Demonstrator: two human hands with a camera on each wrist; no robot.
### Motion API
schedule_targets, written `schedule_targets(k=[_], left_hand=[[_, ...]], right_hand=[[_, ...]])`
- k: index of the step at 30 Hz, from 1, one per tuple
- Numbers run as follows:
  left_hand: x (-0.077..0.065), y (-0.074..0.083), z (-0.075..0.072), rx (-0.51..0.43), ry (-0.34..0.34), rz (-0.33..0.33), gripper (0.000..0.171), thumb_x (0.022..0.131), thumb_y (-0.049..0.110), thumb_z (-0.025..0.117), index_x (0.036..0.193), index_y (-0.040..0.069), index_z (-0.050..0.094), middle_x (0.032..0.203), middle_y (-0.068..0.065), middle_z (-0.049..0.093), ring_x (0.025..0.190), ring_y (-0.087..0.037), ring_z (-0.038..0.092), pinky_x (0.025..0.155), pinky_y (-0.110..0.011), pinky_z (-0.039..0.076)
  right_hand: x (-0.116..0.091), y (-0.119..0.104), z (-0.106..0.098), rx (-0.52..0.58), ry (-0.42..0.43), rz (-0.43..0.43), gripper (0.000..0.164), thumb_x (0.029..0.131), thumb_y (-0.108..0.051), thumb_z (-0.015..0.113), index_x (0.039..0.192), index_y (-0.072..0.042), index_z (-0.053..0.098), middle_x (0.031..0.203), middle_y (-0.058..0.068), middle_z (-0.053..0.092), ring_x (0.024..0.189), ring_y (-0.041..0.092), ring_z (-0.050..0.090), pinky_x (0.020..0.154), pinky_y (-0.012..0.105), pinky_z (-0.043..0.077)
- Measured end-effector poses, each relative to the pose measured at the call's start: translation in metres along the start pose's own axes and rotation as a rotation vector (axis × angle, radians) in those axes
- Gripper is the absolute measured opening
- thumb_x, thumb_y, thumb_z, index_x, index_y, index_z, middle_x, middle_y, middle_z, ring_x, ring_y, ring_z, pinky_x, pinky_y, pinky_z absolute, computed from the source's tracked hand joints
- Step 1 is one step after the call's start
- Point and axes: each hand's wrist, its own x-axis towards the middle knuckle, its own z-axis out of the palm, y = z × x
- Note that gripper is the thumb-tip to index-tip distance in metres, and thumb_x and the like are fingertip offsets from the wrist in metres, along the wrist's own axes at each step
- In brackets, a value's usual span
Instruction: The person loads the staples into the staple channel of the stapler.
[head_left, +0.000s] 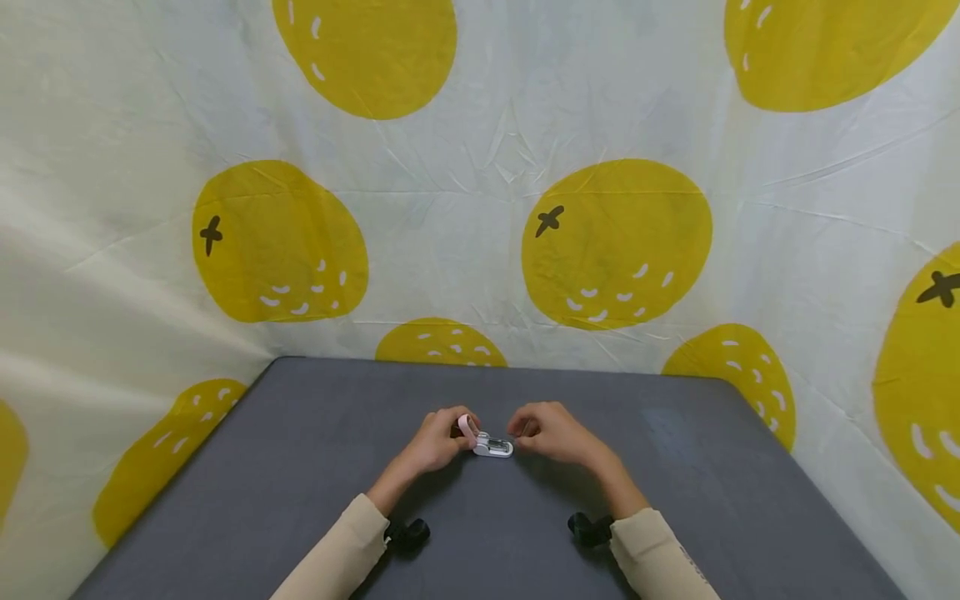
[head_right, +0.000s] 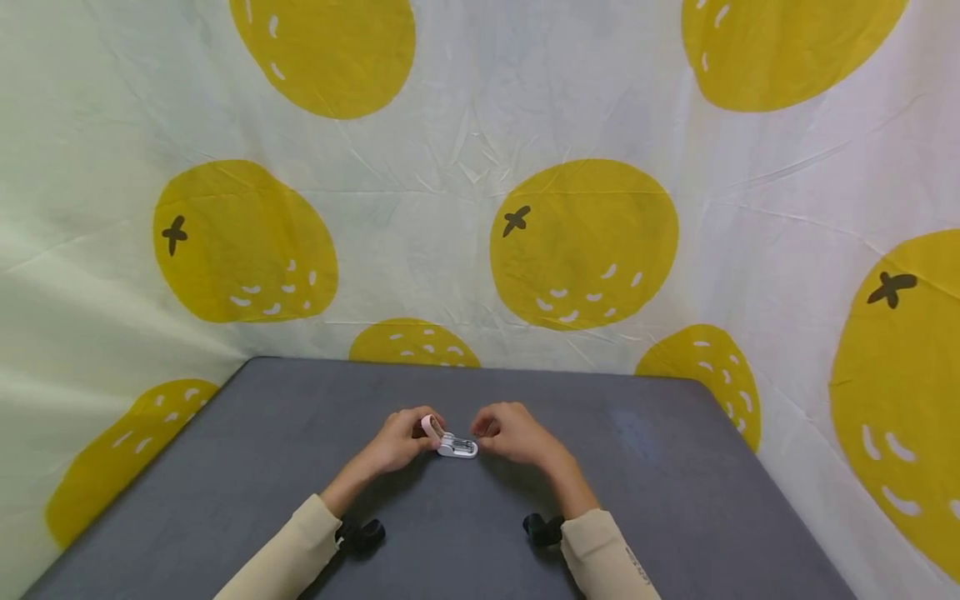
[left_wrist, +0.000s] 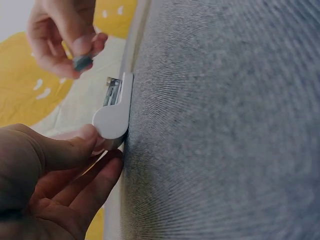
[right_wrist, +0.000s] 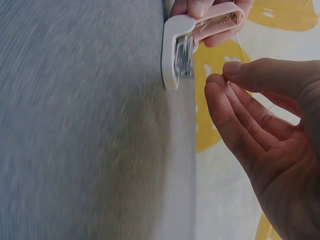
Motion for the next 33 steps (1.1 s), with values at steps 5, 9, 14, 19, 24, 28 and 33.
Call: schedule_targets(k=[5,9,14,19,24,28,33], left_hand=[[-0.001,0.000,0.003,0.011,0.012,0.005,0.018,0.090,0.007,0.078,0.108,0.010,0.074,0.102,-0.004,0.077,0.091,-0.016,0.071,0.084,-0.035,0.056],[-0.003,0.000,0.005,0.016,0.005,0.003,0.018,0.092,0.007,0.076,0.108,0.010,0.073,0.103,-0.004,0.077,0.095,-0.018,0.073,0.086,-0.038,0.057],[-0.002,-0.001,0.006,0.013,0.012,0.019,0.016,0.092,0.006,0.076,0.106,0.011,0.073,0.101,-0.004,0.077,0.093,-0.017,0.073,0.084,-0.037,0.057],[-0.002,-0.002,0.008,0.011,0.016,0.031,0.016,0.091,0.006,0.076,0.106,0.010,0.072,0.101,-0.005,0.077,0.091,-0.016,0.073,0.083,-0.037,0.057],[-0.005,-0.003,0.008,0.012,0.002,0.009,0.016,0.091,0.008,0.078,0.106,0.011,0.072,0.101,-0.004,0.076,0.093,-0.017,0.072,0.084,-0.038,0.057],[-0.002,-0.002,0.007,0.001,-0.008,0.013,0.015,0.092,0.009,0.076,0.106,0.012,0.072,0.101,-0.004,0.076,0.092,-0.017,0.072,0.083,-0.038,0.057],[0.000,-0.001,0.004,-0.010,-0.004,0.011,0.015,0.092,0.008,0.076,0.107,0.011,0.072,0.102,-0.004,0.076,0.090,-0.016,0.072,0.081,-0.036,0.056]], right_hand=[[0.006,-0.003,0.007,0.046,0.012,0.006,0.015,0.091,-0.003,0.073,0.106,-0.003,0.076,0.100,0.007,0.077,0.079,0.009,0.071,0.065,0.023,0.054],[0.008,-0.002,0.012,0.068,0.020,0.015,0.015,0.091,-0.005,0.075,0.105,-0.003,0.076,0.097,0.006,0.077,0.078,0.008,0.070,0.066,0.023,0.054],[0.008,0.001,0.015,0.030,0.066,-0.008,0.013,0.092,-0.007,0.075,0.105,-0.004,0.076,0.098,0.005,0.076,0.082,0.013,0.071,0.070,0.023,0.055],[0.009,0.004,0.017,0.032,0.093,-0.016,0.014,0.093,-0.009,0.074,0.106,-0.004,0.077,0.101,0.005,0.077,0.085,0.017,0.072,0.072,0.024,0.055],[0.008,0.004,0.019,0.070,0.096,-0.009,0.017,0.093,-0.010,0.074,0.109,-0.004,0.077,0.103,0.006,0.077,0.086,0.017,0.072,0.073,0.025,0.055],[0.008,0.005,0.020,0.093,0.113,-0.002,0.017,0.094,-0.009,0.073,0.110,-0.004,0.077,0.103,0.007,0.077,0.087,0.017,0.072,0.074,0.026,0.056],[0.011,0.006,0.019,0.084,0.122,-0.018,0.018,0.094,-0.011,0.073,0.110,-0.004,0.077,0.103,0.007,0.077,0.088,0.015,0.072,0.077,0.027,0.057]])
